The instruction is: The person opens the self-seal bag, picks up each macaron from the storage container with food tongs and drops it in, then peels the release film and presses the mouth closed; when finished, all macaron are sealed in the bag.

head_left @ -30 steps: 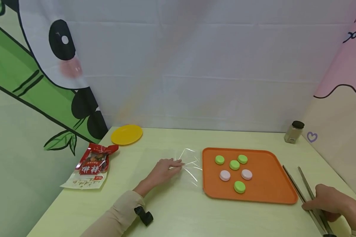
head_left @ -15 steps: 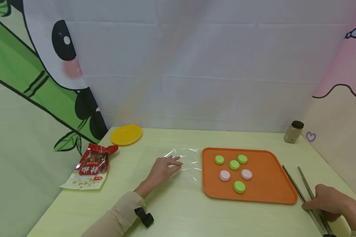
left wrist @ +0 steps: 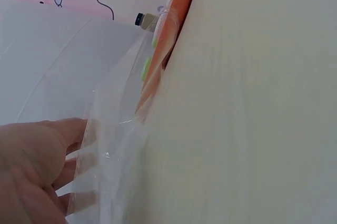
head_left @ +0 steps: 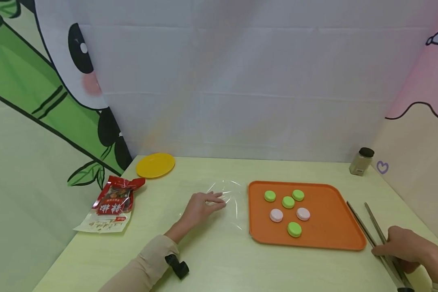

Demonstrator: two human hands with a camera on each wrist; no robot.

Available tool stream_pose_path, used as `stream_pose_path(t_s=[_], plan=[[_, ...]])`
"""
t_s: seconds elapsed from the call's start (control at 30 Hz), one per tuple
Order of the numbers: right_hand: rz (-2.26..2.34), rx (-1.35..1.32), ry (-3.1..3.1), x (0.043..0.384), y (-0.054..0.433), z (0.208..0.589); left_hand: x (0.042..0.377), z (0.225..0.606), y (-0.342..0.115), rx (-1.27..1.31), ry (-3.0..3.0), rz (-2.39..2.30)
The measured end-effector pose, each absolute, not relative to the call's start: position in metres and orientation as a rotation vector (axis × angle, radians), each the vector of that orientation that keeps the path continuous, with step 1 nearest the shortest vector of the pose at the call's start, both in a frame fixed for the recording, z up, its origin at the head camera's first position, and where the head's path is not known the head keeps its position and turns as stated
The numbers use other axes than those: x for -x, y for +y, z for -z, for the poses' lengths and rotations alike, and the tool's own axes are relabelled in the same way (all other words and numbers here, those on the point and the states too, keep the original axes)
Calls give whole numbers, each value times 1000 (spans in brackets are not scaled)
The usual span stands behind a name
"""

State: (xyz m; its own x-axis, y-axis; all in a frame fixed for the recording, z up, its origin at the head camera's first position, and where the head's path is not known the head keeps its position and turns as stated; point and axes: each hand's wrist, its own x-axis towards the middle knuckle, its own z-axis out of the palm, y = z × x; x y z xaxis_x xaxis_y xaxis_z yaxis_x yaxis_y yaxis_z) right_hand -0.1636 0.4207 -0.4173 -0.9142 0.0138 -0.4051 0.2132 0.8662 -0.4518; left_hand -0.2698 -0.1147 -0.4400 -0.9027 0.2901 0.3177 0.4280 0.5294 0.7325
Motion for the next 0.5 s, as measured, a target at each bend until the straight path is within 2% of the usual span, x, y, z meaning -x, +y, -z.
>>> stream_pose_path(t_s=[0.5], plan=[[715, -181, 2628, 163, 421, 415, 268, 438, -112, 671, -2613, 1204]])
